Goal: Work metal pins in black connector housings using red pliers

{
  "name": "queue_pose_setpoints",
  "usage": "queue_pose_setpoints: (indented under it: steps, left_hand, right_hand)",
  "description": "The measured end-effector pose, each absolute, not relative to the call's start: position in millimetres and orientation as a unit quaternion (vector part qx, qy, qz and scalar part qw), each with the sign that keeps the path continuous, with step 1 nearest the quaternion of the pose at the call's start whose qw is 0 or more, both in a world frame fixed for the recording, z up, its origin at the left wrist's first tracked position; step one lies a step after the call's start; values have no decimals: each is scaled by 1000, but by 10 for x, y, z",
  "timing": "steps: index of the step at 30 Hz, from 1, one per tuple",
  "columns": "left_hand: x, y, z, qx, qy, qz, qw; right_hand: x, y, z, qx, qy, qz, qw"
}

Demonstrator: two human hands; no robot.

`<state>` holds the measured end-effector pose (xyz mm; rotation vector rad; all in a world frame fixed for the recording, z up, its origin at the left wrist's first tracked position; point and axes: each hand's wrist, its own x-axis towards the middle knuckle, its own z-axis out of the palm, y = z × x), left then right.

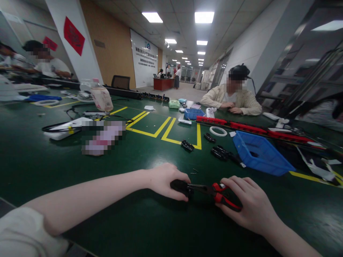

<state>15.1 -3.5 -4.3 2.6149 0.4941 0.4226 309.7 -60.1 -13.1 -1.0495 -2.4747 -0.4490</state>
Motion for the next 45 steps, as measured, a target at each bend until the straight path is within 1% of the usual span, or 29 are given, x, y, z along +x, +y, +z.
queue_pose_setpoints:
  steps: [11,17,23,32,40,45]
  left_hand:
    - [141,-45,-16,941,182,152,243]
    - [141,-57,-51,950,156,167,213]
    - [149,-67,-54,951,133,200,192]
    - [145,-64,-60,956,132,199,170]
    - [143,-60,-44,959,102,200,174]
    - [136,-46,-59,962,107,191,164]
  right_hand:
    - [3074,-605,-75,-351,-892,-200,202]
    - [3061,-606,-95,-340,-907,-131,212]
    - [2995,-640,-104,-384,-891,-57,236]
    - [2969,-662,-106,-403,-884,-14,237]
    - [2979,-644,-109,-372,-892,-60,248]
    - [3019,-626,-104,-353,-900,-113,229]
